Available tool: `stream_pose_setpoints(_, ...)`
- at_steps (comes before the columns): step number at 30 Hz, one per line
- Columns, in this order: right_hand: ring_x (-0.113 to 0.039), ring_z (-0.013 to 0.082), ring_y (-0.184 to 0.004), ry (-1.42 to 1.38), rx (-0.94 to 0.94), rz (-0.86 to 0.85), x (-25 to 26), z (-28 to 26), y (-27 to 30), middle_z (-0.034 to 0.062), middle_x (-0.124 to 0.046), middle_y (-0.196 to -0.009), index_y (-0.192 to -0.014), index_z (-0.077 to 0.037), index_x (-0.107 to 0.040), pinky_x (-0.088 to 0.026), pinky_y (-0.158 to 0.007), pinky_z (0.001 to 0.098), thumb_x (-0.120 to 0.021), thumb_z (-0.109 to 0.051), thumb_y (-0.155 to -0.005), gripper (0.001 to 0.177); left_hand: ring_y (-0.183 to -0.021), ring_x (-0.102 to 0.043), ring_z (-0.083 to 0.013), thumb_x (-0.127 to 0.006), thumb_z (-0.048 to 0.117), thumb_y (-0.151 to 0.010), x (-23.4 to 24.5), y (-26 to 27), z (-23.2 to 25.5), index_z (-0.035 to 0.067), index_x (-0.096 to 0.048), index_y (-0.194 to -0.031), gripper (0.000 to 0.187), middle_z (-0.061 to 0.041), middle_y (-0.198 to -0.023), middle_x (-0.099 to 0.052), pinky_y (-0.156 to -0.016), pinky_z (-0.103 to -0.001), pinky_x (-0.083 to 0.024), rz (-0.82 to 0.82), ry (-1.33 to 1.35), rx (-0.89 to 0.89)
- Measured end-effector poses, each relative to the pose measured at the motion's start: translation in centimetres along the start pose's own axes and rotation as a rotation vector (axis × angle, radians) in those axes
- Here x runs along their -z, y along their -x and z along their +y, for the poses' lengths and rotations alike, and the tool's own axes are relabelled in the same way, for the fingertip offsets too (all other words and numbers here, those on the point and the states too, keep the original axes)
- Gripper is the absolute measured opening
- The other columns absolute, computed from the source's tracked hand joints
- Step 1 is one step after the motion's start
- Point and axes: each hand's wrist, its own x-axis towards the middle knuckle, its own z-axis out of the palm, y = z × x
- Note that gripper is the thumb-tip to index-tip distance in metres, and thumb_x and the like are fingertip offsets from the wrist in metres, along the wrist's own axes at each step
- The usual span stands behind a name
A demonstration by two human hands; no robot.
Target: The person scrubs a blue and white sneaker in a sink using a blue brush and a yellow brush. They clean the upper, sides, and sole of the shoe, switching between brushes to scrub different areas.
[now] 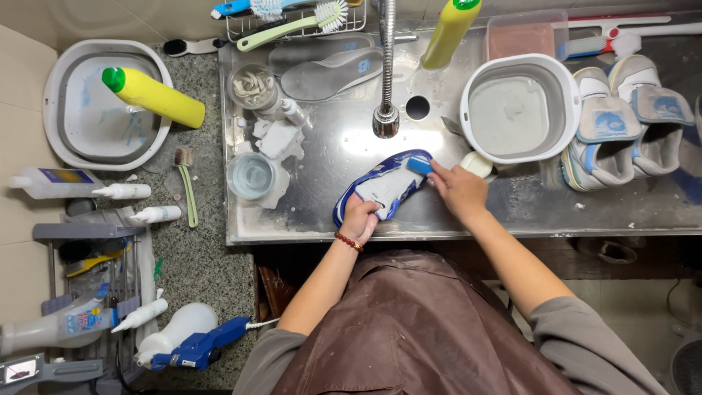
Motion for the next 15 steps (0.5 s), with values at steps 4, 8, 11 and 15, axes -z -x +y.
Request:
stream_pose_setpoints(4, -0.063, 0.0249, -0.059, 0.006, 0.019, -0.001, -0.5, -2.1, 0.6, 0.0023, -0.064, -0.071, -0.118, -0.033, -0.079, -0.047, -0.05, 0.0387, -0.07, -0.046, -0.094, 0.029, -0.134, -0.055, -0.0328, -0.047, -0.017, -0.078, 0.4, -0.5, 0.1, -0.003, -0.049, -0.142, 0.066, -0.018, -0.142, -0.058, -0.113, -0.043, -0.044, 0.0, 0.003, 0.027)
stream_pose_setpoints(8, -0.064, 0.027, -0.061, -0.077, 0.086, -0.008, -0.6, -0.7, 0.1, 0.0037, -0.064, -0.071, -0.117, -0.033, -0.079, -0.048, -0.052, 0.0405, -0.068, -0.047, -0.093, 0.029, -0.13, -0.056, -0.0365, -0.051, -0.012, -0.083, 0.6, -2.0, 0.2, -0.007, -0.049, -0.138, 0.056, -0.023, -0.138, -0.057, -0.113, -0.049, -0.045, 0.081, 0.111, 0.086)
stream_pose_setpoints(11, -0.065, 0.0285, -0.064, -0.095, 0.045, -0.03, -1.4, -0.7, 0.7, 0.0048, -0.065, -0.073, -0.119, -0.033, -0.078, -0.049, -0.055, 0.0415, -0.066, -0.047, -0.096, 0.03, -0.129, -0.057, -0.0361, -0.054, -0.006, -0.086, 0.8, -2.3, -0.1, -0.009, -0.049, -0.138, 0.053, -0.023, -0.138, -0.058, -0.113, -0.048, -0.045, 0.073, 0.148, 0.157)
stream_pose_setpoints(15, -0.066, 0.0303, -0.067, -0.137, 0.049, -0.059, -0.9, -1.0, 0.4, 0.0057, -0.067, -0.076, -0.118, -0.031, -0.078, -0.05, -0.056, 0.0436, -0.065, -0.047, -0.095, 0.031, -0.128, -0.058, -0.0374, -0.056, 0.01, -0.088, -0.4, -3.3, 1.0, -0.01, -0.048, -0.138, 0.055, -0.024, -0.139, -0.058, -0.112, -0.048, -0.045, 0.039, 0.241, 0.247)
